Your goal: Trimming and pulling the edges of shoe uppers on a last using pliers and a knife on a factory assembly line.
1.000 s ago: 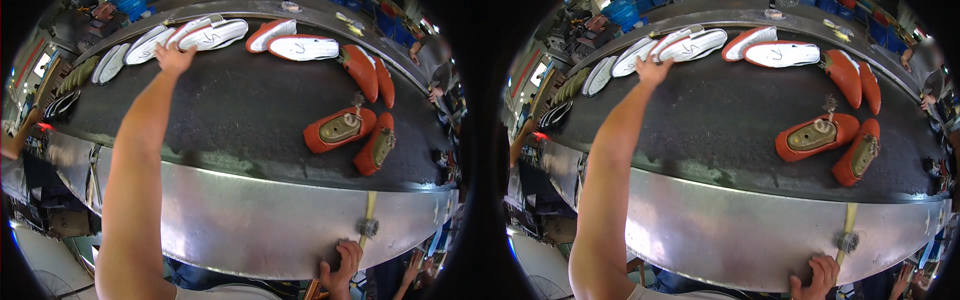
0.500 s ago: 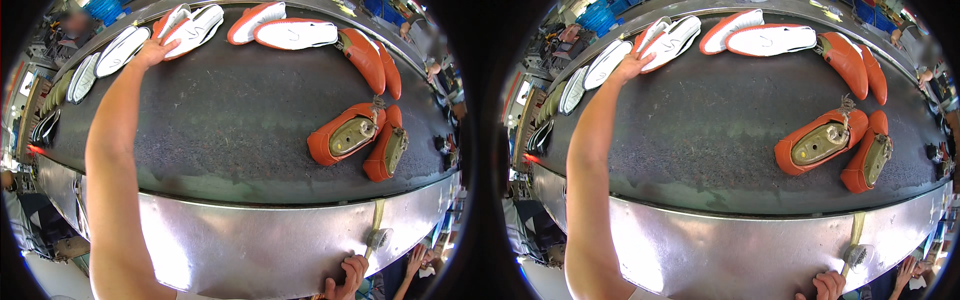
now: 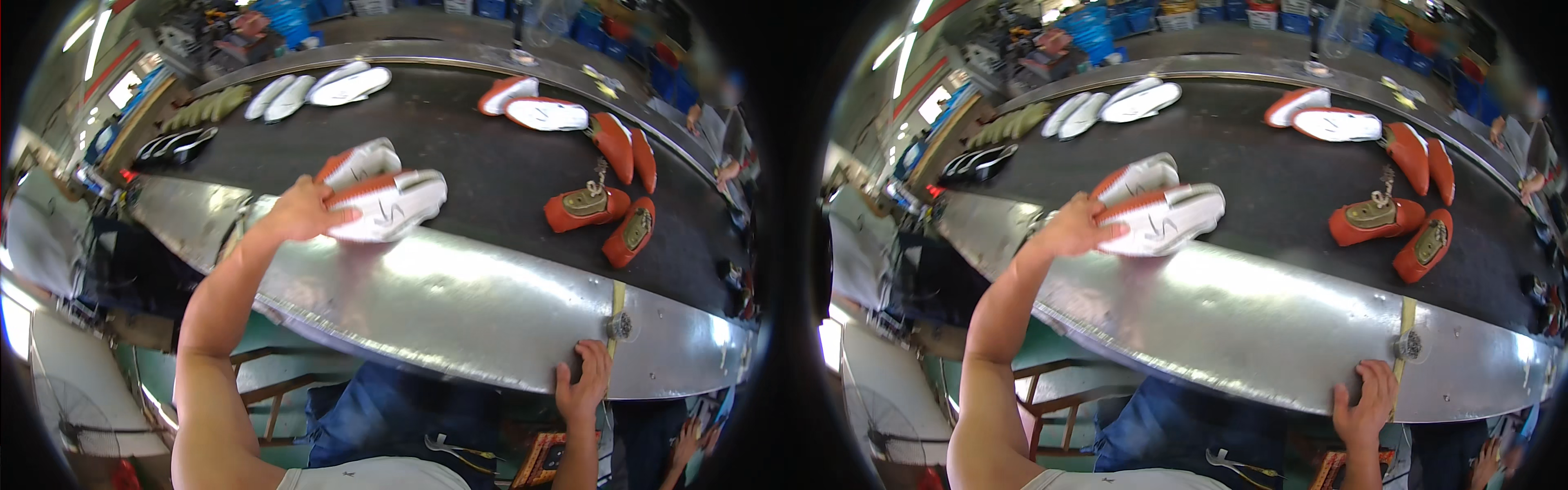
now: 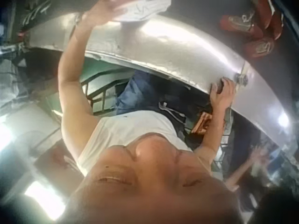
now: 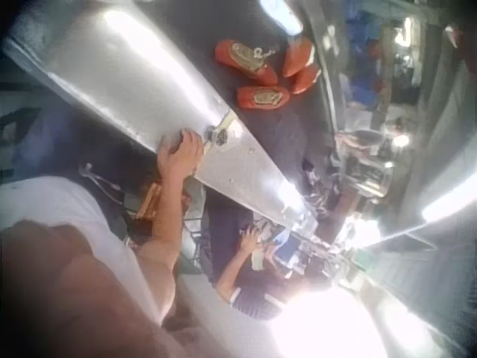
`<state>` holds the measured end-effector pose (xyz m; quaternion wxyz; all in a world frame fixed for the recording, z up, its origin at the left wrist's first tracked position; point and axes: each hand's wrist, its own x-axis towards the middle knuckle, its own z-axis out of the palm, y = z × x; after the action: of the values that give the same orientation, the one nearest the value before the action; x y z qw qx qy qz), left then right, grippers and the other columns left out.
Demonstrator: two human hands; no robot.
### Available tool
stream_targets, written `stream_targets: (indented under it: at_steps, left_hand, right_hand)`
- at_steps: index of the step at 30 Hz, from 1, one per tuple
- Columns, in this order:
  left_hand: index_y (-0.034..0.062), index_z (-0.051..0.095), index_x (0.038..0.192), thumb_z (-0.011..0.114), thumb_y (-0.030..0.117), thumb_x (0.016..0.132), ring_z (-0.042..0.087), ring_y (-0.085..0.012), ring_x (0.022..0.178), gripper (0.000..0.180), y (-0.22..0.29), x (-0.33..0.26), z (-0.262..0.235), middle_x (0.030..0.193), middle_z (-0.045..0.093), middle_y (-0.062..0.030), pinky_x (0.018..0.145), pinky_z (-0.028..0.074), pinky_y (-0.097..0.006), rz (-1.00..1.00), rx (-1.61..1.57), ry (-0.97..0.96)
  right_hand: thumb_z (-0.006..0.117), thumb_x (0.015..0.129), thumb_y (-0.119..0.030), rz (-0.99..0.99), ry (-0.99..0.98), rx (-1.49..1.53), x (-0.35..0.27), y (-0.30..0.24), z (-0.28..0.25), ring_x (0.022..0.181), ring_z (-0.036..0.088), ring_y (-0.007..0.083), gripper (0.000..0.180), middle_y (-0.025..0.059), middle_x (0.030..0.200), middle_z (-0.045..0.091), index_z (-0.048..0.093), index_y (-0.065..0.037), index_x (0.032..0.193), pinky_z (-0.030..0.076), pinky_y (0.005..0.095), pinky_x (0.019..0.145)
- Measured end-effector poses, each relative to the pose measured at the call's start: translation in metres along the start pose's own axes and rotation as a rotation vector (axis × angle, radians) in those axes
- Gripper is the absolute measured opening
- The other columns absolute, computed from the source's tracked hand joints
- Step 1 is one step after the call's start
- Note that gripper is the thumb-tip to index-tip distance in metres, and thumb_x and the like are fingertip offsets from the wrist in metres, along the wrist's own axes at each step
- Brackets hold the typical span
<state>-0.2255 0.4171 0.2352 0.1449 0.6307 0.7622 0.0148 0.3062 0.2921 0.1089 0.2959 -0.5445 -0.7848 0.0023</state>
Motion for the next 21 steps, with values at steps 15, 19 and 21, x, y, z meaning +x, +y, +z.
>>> stream_targets:
  at_steps: [15, 19, 21]
  left_hand:
    - [-0.0064, 0.053, 0.139, 0.077, 0.057, 0.080, 0.062, -0.0391, 0.124, 0.090, 0.047, -0.072, 0.037, 0.137, 0.060, -0.0293, 0.105, 0.049, -0.044, 0.275, -0.044, -0.080]
    - [0.0031, 0.045, 0.151, 0.078, 0.055, 0.083, 0.060, -0.0357, 0.129, 0.092, 0.061, -0.018, 0.055, 0.142, 0.060, -0.0231, 0.108, 0.047, -0.040, 0.278, -0.085, -0.084]
    - [0.0045, 0.046, 0.151, 0.078, 0.053, 0.083, 0.060, -0.0347, 0.128, 0.089, 0.065, -0.026, 0.061, 0.141, 0.061, -0.0214, 0.108, 0.047, -0.039, 0.315, -0.099, -0.040]
  right_hand:
    - [0.076, 0.085, -0.047, 0.046, -0.890, 0.224, -0.282, -0.132, -0.007, 0.101, 0.066, 0.0399, 0.050, 0.0179, 0.107, 0.066, 0.066, -0.005, 0.111, 0.054, 0.0486, 0.088]
    - [0.077, 0.084, -0.053, 0.176, -1.027, 0.191, -0.326, -0.156, -0.027, 0.103, 0.068, 0.0402, 0.065, 0.0191, 0.106, 0.068, 0.063, -0.002, 0.122, 0.056, 0.0474, 0.091]
    - [0.081, 0.079, -0.056, 0.289, -1.110, 0.276, -0.330, -0.154, -0.034, 0.103, 0.069, 0.0403, 0.073, 0.0209, 0.111, 0.069, 0.063, -0.002, 0.123, 0.056, 0.0456, 0.091]
